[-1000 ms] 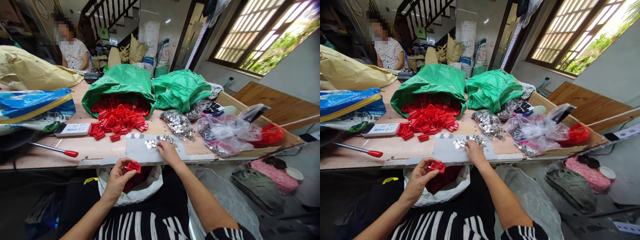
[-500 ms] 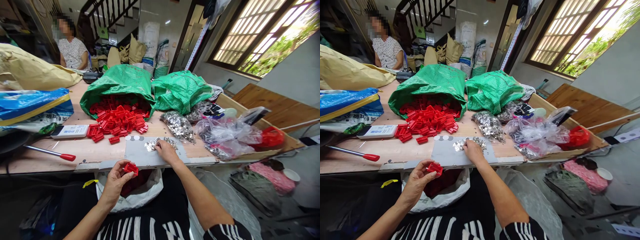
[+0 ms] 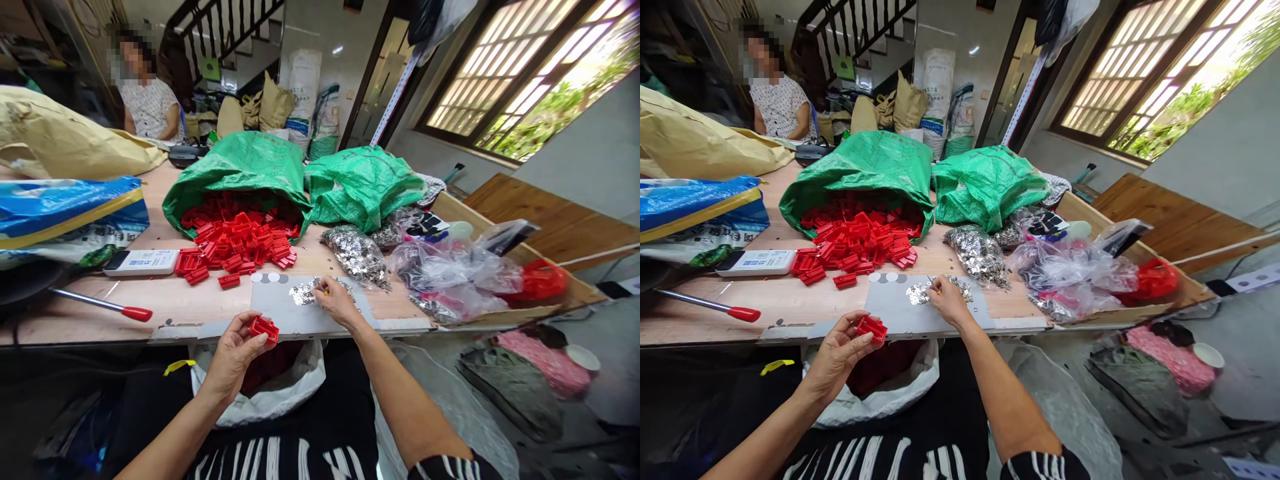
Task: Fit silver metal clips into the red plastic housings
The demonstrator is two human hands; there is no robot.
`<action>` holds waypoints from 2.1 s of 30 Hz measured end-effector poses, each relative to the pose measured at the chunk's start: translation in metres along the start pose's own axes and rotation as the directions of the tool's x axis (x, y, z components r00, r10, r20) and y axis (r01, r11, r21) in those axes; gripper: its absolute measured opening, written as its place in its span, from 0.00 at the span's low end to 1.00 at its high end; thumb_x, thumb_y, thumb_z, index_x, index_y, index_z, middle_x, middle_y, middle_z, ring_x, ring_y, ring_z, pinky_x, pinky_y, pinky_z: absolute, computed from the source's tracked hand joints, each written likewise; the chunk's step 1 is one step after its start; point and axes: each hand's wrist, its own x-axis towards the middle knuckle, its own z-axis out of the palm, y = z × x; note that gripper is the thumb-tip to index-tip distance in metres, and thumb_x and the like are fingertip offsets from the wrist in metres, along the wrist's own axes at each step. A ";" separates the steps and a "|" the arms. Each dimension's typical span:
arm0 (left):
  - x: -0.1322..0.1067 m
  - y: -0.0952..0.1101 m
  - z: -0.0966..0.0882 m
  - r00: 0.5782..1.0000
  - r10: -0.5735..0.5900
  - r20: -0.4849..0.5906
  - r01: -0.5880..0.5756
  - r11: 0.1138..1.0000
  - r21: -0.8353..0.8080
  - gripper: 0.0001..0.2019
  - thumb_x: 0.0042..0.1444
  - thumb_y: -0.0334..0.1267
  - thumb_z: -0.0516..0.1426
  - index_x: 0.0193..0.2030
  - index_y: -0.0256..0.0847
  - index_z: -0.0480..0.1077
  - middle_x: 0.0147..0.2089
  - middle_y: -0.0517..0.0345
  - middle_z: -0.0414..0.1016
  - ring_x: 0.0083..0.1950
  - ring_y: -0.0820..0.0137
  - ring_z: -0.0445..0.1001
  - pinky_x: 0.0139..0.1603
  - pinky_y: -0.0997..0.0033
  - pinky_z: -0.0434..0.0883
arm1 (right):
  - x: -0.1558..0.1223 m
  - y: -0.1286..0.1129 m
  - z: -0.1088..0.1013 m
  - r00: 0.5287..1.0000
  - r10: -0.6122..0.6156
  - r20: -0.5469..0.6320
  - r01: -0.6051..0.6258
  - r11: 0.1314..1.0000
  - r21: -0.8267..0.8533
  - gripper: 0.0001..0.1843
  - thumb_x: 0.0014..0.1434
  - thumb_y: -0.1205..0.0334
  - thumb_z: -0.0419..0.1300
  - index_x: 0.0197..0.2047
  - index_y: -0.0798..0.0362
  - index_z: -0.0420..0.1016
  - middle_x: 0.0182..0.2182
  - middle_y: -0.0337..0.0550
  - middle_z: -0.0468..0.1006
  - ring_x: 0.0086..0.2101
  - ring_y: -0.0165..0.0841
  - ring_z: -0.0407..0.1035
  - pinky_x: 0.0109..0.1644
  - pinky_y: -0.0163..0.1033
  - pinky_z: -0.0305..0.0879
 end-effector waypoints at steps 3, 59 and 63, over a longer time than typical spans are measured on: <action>0.003 0.003 0.004 1.000 0.027 0.015 -0.027 1.000 0.002 0.21 0.45 0.34 0.66 0.46 0.43 0.66 0.43 0.57 0.75 0.43 0.68 0.76 0.45 0.65 0.74 | -0.002 -0.004 0.003 1.000 -0.006 0.026 0.003 0.994 0.113 0.07 0.53 0.57 0.54 0.30 0.51 0.63 0.23 0.33 0.66 0.22 0.27 0.59 0.25 0.32 0.54; 0.000 0.015 0.009 0.973 -0.133 0.190 0.123 0.990 0.063 0.21 0.45 0.34 0.66 0.49 0.40 0.73 0.41 0.51 0.78 0.32 0.73 0.72 0.31 0.75 0.67 | -0.072 -0.053 0.009 0.711 -0.607 0.355 0.585 0.790 0.181 0.12 0.62 0.66 0.54 0.47 0.47 0.74 0.39 0.43 0.79 0.40 0.33 0.72 0.46 0.37 0.66; -0.001 0.014 0.009 0.973 -0.147 0.178 0.140 0.989 0.051 0.21 0.45 0.34 0.66 0.49 0.40 0.73 0.41 0.50 0.78 0.33 0.71 0.73 0.32 0.75 0.67 | -0.076 -0.048 0.014 0.736 -0.622 0.267 0.593 0.782 0.189 0.09 0.62 0.64 0.55 0.45 0.48 0.74 0.37 0.43 0.79 0.38 0.33 0.72 0.43 0.37 0.67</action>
